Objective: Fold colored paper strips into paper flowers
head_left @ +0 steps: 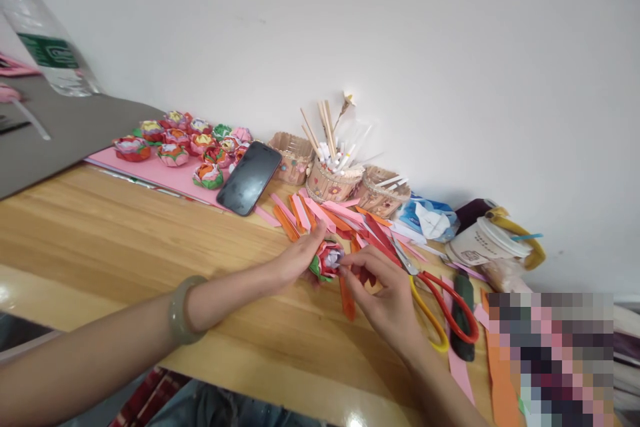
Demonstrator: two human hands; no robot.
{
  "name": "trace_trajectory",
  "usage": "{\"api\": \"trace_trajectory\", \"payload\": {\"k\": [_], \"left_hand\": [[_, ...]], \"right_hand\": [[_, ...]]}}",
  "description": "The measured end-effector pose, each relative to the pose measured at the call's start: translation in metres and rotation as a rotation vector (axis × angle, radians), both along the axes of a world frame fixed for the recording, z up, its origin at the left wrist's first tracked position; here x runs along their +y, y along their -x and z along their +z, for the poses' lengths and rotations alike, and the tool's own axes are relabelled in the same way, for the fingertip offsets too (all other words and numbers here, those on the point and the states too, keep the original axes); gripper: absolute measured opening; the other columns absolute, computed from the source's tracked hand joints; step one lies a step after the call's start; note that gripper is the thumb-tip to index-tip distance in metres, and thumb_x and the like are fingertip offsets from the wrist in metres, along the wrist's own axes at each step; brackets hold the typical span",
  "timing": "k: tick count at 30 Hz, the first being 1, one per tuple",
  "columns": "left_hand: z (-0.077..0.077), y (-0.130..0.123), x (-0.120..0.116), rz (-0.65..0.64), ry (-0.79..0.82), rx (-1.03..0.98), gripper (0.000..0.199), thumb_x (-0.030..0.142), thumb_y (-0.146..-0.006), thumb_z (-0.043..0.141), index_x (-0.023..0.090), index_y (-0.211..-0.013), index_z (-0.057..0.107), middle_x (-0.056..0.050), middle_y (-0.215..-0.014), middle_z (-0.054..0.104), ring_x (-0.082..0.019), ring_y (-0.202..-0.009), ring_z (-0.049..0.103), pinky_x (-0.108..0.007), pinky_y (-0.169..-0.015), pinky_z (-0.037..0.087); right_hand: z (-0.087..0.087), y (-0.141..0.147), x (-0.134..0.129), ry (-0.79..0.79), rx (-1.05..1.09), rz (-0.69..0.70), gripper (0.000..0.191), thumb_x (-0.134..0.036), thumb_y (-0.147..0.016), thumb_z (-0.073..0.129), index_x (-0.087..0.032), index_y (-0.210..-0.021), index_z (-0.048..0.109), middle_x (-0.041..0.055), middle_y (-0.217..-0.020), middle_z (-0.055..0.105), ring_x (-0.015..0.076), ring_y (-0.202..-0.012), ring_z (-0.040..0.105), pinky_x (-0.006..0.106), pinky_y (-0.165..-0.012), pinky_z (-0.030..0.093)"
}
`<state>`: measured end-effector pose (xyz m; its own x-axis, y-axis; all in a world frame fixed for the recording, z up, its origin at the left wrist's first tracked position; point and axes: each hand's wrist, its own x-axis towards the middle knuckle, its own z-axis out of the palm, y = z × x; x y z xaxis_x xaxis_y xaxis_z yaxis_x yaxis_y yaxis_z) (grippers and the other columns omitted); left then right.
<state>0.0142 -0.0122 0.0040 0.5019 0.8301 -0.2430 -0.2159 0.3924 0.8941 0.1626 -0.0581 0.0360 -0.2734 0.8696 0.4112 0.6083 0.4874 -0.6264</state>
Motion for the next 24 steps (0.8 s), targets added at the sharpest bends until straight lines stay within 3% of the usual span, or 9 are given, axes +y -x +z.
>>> {"api": "trace_trajectory", "payload": {"k": [6, 10, 13, 18, 21, 24], "left_hand": [[-0.0029, -0.0004, 0.0017, 0.042, -0.091, 0.058, 0.065, 0.077, -0.067, 0.041, 0.014, -0.076, 0.057, 0.0, -0.056, 0.053, -0.011, -0.045, 0.05, -0.02, -0.036, 0.039], [0.002, 0.0025, 0.0027, -0.035, 0.021, -0.113, 0.068, 0.073, -0.072, 0.039, 0.015, -0.101, 0.058, -0.002, -0.068, 0.059, -0.01, -0.047, 0.053, -0.021, -0.04, 0.043], [0.0043, 0.0042, 0.0021, -0.087, -0.033, -0.214, 0.063, 0.067, -0.071, 0.051, 0.019, -0.112, 0.053, 0.0, -0.07, 0.057, -0.009, -0.05, 0.054, -0.019, -0.042, 0.045], [0.0004, 0.0011, 0.0008, -0.005, -0.115, -0.125, 0.061, 0.071, -0.065, 0.052, 0.016, -0.089, 0.056, 0.003, -0.061, 0.051, -0.007, -0.045, 0.048, -0.017, -0.036, 0.041], [-0.0025, -0.0009, 0.0016, 0.005, -0.084, -0.075, 0.062, 0.076, -0.065, 0.044, 0.015, -0.072, 0.052, 0.002, -0.053, 0.05, -0.008, -0.042, 0.046, -0.018, -0.034, 0.038], [-0.0026, -0.0012, 0.0025, 0.013, -0.048, -0.039, 0.063, 0.079, -0.064, 0.041, 0.016, -0.068, 0.05, 0.003, -0.05, 0.049, -0.008, -0.041, 0.045, -0.018, -0.033, 0.037]], "right_hand": [[-0.0051, -0.0012, 0.002, -0.043, -0.081, 0.055, 0.012, -0.015, -0.086, 0.05, -0.018, -0.082, 0.061, 0.0034, -0.074, 0.058, 0.0126, -0.064, 0.055, 0.024, -0.058, 0.043], [-0.0063, -0.0027, 0.0046, 0.005, -0.013, -0.074, 0.011, -0.018, -0.085, 0.051, -0.018, -0.08, 0.062, 0.0023, -0.072, 0.059, 0.0127, -0.061, 0.053, 0.024, -0.055, 0.041], [-0.0063, -0.0037, 0.0067, 0.098, 0.125, -0.149, 0.011, -0.023, -0.083, 0.054, -0.018, -0.078, 0.063, 0.0008, -0.069, 0.058, 0.0114, -0.055, 0.049, 0.023, -0.05, 0.038], [-0.0054, -0.0025, 0.0083, 0.129, 0.176, -0.136, 0.014, -0.027, -0.081, 0.059, -0.018, -0.071, 0.064, -0.0001, -0.064, 0.057, 0.0114, -0.054, 0.047, 0.023, -0.05, 0.037], [-0.0032, -0.0001, 0.0069, 0.123, 0.141, -0.055, 0.016, -0.026, -0.081, 0.06, -0.018, -0.068, 0.065, 0.0005, -0.064, 0.059, 0.0121, -0.057, 0.051, 0.023, -0.054, 0.039], [-0.0012, 0.0022, 0.0044, 0.131, 0.125, 0.033, 0.014, -0.024, -0.084, 0.057, -0.019, -0.077, 0.068, 0.0024, -0.073, 0.064, 0.0133, -0.066, 0.057, 0.023, -0.06, 0.044]]}}
